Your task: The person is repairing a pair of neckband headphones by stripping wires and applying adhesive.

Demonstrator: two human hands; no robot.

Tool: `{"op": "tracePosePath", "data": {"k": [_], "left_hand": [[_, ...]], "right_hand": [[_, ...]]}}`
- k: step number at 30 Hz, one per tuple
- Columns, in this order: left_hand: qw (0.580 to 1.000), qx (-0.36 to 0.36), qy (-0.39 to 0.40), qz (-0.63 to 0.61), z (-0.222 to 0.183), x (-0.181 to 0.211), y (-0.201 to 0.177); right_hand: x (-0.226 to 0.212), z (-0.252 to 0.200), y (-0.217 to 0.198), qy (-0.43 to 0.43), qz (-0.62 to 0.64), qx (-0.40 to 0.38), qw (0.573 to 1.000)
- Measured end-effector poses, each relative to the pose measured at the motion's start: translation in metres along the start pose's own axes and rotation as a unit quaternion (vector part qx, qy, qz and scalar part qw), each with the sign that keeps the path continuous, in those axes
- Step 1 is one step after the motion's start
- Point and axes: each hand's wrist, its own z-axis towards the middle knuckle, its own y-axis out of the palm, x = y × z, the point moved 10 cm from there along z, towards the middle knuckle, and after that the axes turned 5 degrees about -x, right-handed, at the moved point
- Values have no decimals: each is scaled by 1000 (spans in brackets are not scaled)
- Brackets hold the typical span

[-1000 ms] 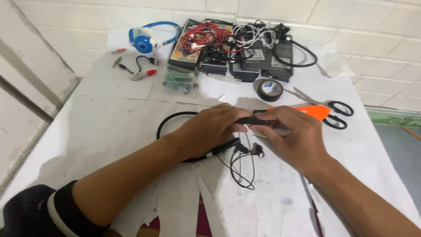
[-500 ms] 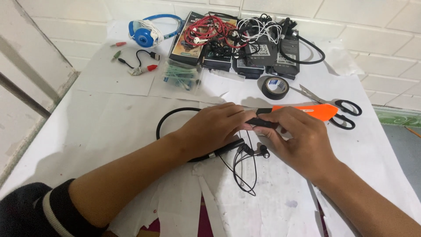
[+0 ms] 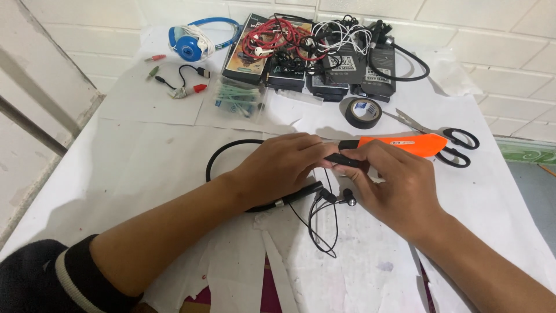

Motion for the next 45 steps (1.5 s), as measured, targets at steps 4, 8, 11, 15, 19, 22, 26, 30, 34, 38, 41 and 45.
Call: {"op": "tracePosePath", "data": {"k": [4,8,11,15,19,22,26,30,34,38,41,45], "left_hand": [[1000,-3,-15,-4,2,0,-1],[999,-12,-30,9,5,3,-2],[999,-2,-42,28,5,4,-6],[996,-2,-71,50,4,-1,-4],[997,5,-55,54,3,4,-9],[997,0,-55,51,4,5,-10],[997,-1,-60,53,5,7,-13],[995,-11,-65,70,6,7,-10],[994,-16,-62,86,7,9,-10],[995,-8,-74,61,4,4,-10],[996,-5,-73,50,4,3,-10],[995,-24,-73,67,7,4,-7]], "right_hand": [[7,0,3,28,40,-21,999],[-1,3,-1,18,32,-17,999],[-5,6,-2,8,69,-30,997],[-2,6,2,28,100,-58,993],[7,5,6,72,107,-76,989],[6,6,8,87,121,-103,983],[5,4,9,88,87,-109,986],[2,2,9,67,67,-90,991],[10,-1,15,109,48,-109,987],[9,0,10,94,56,-84,990],[11,1,10,101,71,-93,988],[10,0,8,95,38,-78,992]]}}
